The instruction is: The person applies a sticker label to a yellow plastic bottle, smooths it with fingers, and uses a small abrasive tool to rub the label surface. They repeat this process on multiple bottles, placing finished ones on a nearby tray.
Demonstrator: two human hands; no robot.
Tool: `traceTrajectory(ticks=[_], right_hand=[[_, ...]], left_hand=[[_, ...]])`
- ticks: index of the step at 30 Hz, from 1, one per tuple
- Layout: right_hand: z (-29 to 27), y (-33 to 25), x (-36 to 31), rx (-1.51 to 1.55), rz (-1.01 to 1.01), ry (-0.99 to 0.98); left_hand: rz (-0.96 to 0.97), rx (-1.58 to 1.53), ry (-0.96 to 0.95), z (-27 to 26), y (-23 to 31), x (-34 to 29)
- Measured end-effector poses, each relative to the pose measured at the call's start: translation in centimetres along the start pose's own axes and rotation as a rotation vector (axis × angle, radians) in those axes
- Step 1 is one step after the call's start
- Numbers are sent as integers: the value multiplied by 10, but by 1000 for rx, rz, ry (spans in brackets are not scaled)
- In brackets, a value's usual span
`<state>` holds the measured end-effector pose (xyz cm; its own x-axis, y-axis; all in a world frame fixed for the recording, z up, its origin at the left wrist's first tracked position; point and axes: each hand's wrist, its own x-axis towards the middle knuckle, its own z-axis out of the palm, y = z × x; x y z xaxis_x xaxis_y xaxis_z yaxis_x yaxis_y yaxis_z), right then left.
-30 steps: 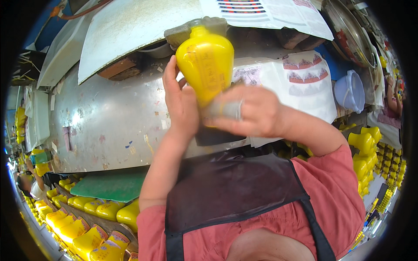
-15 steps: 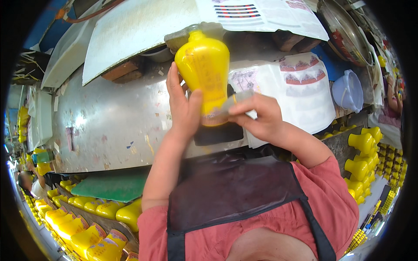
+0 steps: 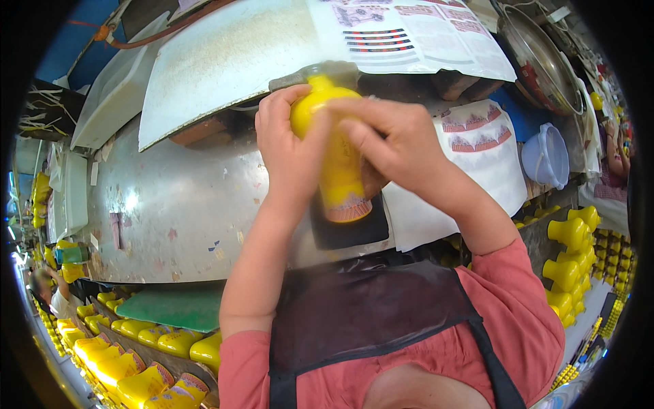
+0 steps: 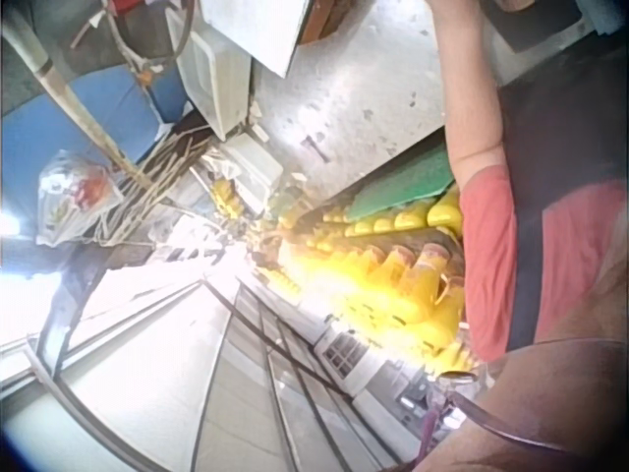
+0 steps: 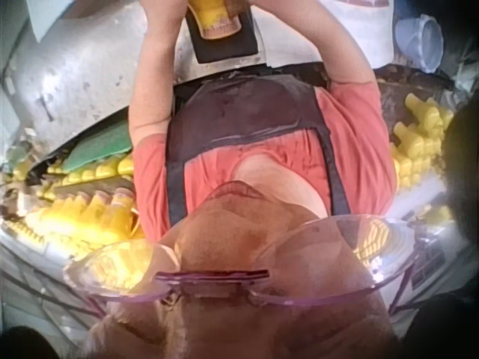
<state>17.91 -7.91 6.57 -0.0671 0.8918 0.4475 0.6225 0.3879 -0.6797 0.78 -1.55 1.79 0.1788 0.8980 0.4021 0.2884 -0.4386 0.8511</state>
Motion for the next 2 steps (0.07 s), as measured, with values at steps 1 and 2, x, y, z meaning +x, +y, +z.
traceTrajectory(ticks=[1,2], right_hand=[[3,-2,-1,-124,-13,-38],[3,-1,0,-139,0,-45]], left_hand=[[-46,-26,-19,0,0,4],[-93,-51,-42,0,0,7]])
